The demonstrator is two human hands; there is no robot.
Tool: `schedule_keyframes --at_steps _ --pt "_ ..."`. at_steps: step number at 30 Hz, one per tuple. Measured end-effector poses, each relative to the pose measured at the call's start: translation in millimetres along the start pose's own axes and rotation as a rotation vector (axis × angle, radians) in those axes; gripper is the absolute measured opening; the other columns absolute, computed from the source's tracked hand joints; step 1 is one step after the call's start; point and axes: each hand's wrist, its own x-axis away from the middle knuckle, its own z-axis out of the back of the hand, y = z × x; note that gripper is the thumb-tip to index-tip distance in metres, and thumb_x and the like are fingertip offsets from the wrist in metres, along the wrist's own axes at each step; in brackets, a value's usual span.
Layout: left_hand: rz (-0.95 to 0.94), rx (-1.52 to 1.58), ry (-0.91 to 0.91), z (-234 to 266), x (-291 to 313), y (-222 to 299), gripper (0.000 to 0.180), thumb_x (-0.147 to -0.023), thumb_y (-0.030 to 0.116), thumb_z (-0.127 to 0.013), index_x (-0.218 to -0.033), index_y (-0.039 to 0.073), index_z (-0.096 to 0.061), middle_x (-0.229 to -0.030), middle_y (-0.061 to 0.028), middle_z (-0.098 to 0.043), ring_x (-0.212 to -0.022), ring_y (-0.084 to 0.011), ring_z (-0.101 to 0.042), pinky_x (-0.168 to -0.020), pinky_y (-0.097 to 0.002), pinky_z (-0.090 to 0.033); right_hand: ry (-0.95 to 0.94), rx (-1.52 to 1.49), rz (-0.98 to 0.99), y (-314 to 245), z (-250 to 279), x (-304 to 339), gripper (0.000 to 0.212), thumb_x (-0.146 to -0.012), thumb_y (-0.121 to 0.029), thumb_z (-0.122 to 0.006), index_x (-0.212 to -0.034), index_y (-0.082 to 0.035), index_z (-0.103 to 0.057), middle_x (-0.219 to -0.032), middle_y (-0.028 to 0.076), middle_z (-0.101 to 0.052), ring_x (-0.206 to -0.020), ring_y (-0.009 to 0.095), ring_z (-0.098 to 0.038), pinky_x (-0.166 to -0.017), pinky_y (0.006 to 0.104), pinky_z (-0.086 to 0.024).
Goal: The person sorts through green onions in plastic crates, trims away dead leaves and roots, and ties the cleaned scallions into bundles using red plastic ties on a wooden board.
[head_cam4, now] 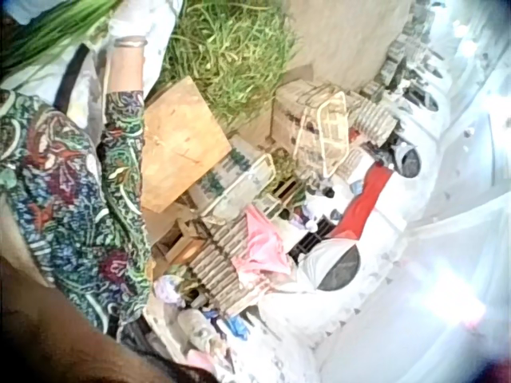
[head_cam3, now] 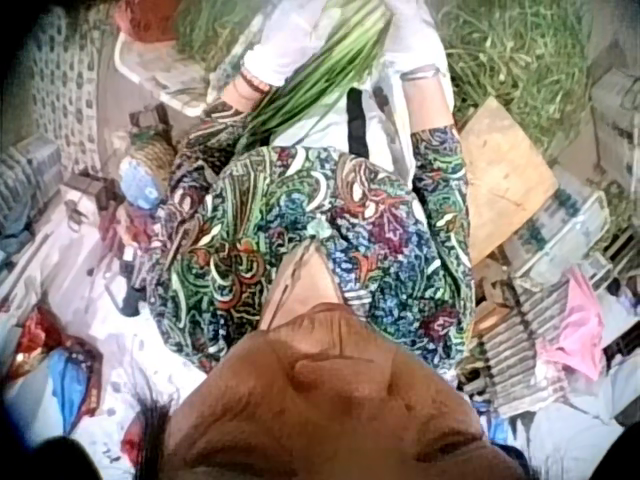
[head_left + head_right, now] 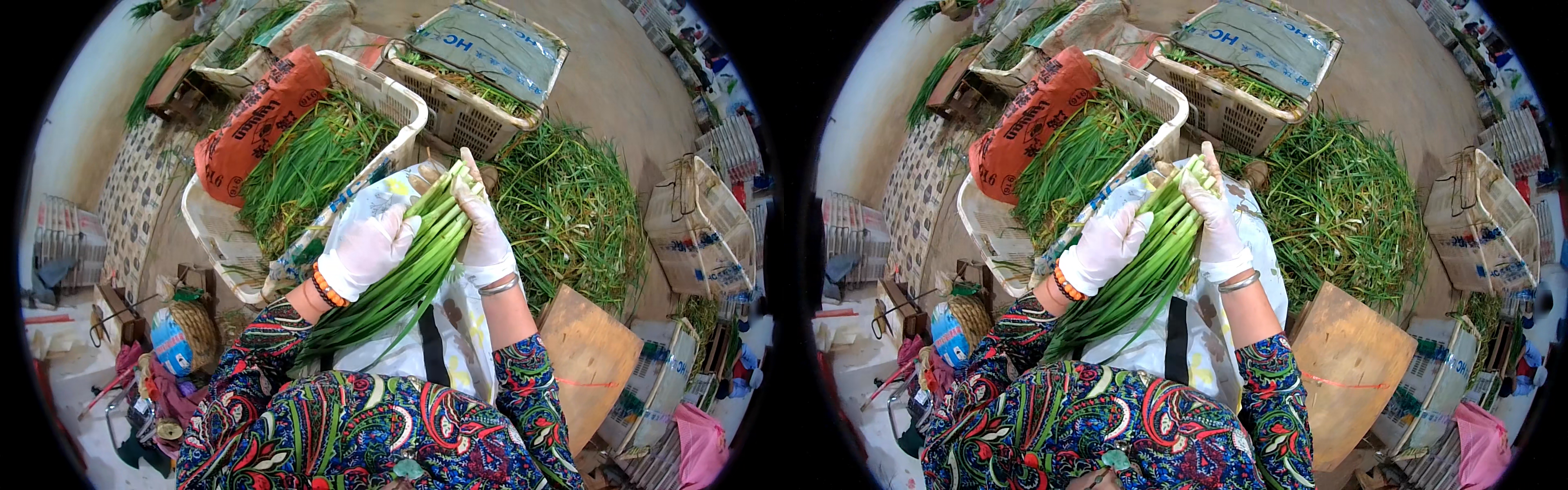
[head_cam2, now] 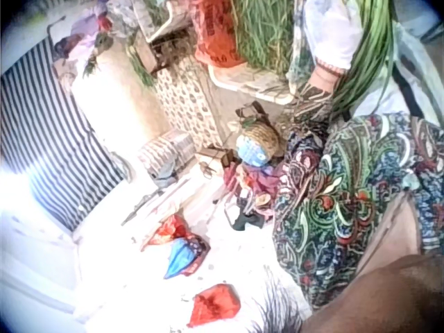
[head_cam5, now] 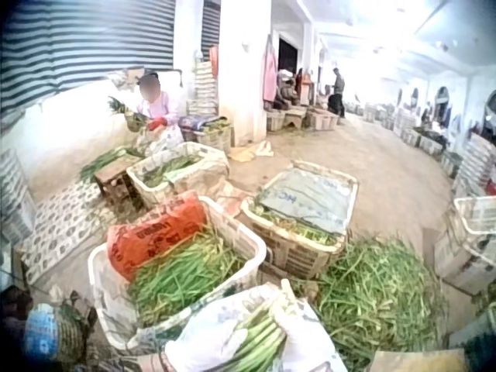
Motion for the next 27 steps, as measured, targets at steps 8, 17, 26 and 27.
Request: schedule_keyframes --at_steps 8,17,26,27 --pt "-0.234 -0.25 -0.066 20 -39 9 0.024 -0.087 0.024 -0.048 -0.074 0.006 -0.055 -0.059 -0.014 -0.056 -0.054 -0.0324 -0.057 -0.05 -0.0404 -0.045 -0.091 0.141 0.027 -14 -12 -5 0.053 -0.083 -0.019 -0.06 -0.129 -0.006 -0.037 -0.109 0.011 -0.057 -0.098 0.019 -0.056 -0.086 0.0311 -0.045" --pt "-0.084 -0.292 -0.29 38 -31 -35 0.04 -0.08 0.028 -0.058 -0.113 0.008 -0.049 -0.093 -0.0171 -0.06 -0.086 -0.0336 -0.059 -0.072 -0.0398 -0.048 0.317 0.423 0.516 -119 -56 4 0.032 -0.079 -0.028 -0.064 -0.1 -0.004 -0.057 -0.086 0.007 -0.064 -0.079 0.015 -0.06 -0.074 0.0298 -0.048" --pt "0.565 0.991 -0.513 111 3 -41 0.065 -0.09 0.053 -0.03 -0.123 -0.001 -0.046 -0.116 -0.0163 -0.054 -0.107 -0.0224 -0.052 -0.092 -0.0341 -0.041 -0.38 1.261 1.091 -96 -89 -15 0.032 -0.078 -0.014 -0.057 -0.109 -0.007 -0.053 -0.112 0.01 -0.055 -0.102 0.026 -0.055 -0.092 0.0394 -0.043" --pt "0.595 1.336 -0.514 102 13 -36 0.06 -0.09 0.051 -0.034 -0.119 0.0 -0.047 -0.11 -0.0148 -0.055 -0.101 -0.0209 -0.053 -0.088 -0.0332 -0.043 -0.59 1.332 1.181 -71 -105 -16 0.033 -0.074 -0.012 -0.059 -0.106 -0.007 -0.055 -0.107 0.009 -0.055 -0.099 0.027 -0.055 -0.088 0.0391 -0.045"
